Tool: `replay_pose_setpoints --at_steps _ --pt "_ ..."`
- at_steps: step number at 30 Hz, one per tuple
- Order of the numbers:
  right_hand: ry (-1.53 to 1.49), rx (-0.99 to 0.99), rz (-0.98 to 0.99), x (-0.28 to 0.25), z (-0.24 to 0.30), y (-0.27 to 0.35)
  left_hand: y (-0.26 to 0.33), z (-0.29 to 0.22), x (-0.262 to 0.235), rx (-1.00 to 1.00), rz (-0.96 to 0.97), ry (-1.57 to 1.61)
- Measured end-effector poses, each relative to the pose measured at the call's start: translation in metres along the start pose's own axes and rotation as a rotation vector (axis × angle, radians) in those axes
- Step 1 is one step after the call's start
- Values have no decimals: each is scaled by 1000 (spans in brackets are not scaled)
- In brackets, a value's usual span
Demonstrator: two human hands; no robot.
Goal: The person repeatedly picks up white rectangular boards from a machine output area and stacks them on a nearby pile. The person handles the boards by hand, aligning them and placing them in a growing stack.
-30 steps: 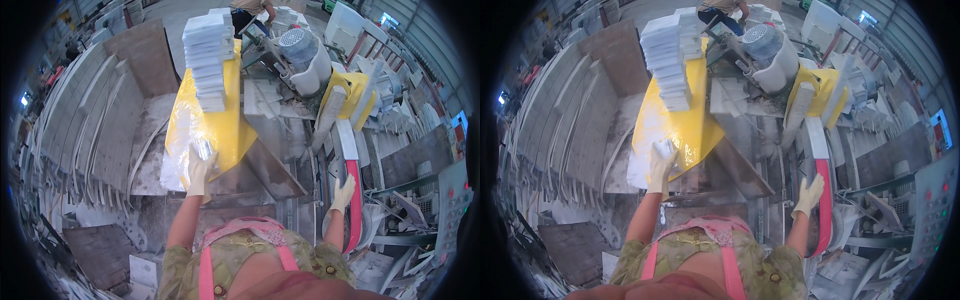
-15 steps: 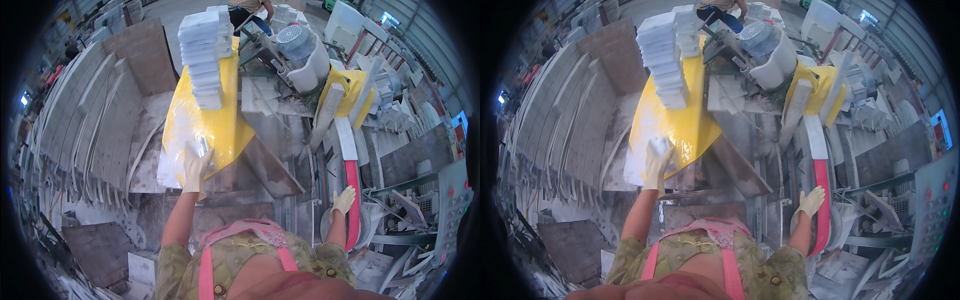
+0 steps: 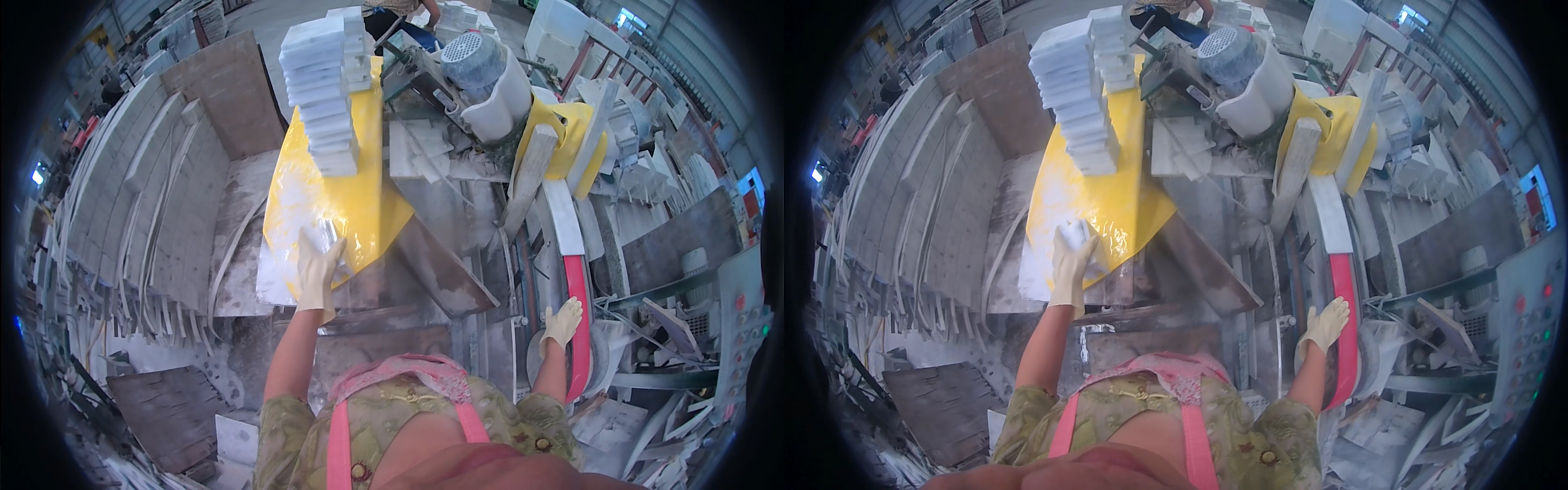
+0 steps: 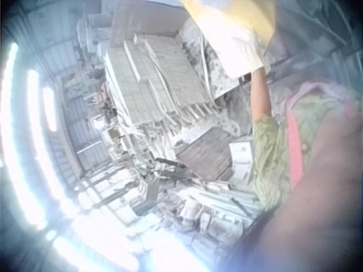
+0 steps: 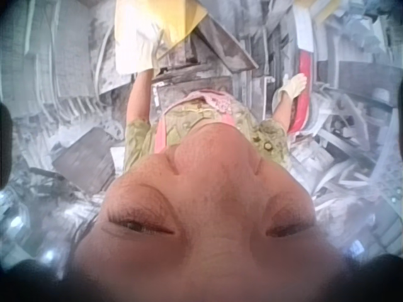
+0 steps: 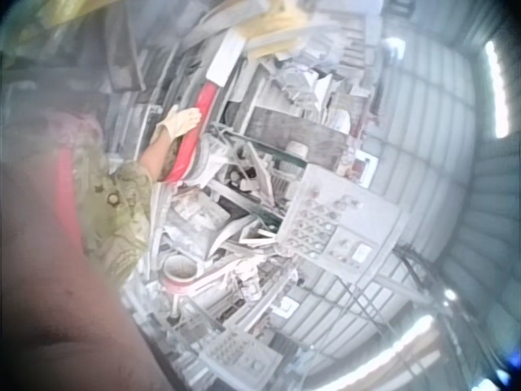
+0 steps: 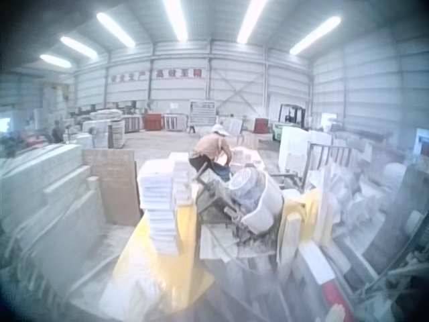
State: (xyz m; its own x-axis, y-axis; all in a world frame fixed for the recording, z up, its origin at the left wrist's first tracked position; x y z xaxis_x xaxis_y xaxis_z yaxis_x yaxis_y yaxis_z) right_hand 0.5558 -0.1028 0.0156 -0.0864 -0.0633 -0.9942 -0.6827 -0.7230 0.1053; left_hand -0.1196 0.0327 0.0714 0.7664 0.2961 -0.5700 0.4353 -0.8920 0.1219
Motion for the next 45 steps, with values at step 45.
replay_pose_setpoints --at_steps 45 --pt "75 -653 -165 -56 66 -106 60 -71 21 -49 136 170"
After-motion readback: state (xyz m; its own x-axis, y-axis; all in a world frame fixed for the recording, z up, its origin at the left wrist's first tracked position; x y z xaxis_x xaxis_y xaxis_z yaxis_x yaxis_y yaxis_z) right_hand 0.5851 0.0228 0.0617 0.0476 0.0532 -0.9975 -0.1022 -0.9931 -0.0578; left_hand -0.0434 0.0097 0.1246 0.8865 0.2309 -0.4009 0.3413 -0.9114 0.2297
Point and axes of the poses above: each hand's wrist, its own y-axis away from the middle knuckle, its own x-axis out of the palm, z = x × y, the point moved 10 cm from there along -y, towards the middle knuckle, and after that the axes turned 8 degrees about z, right-handed, at the moved point
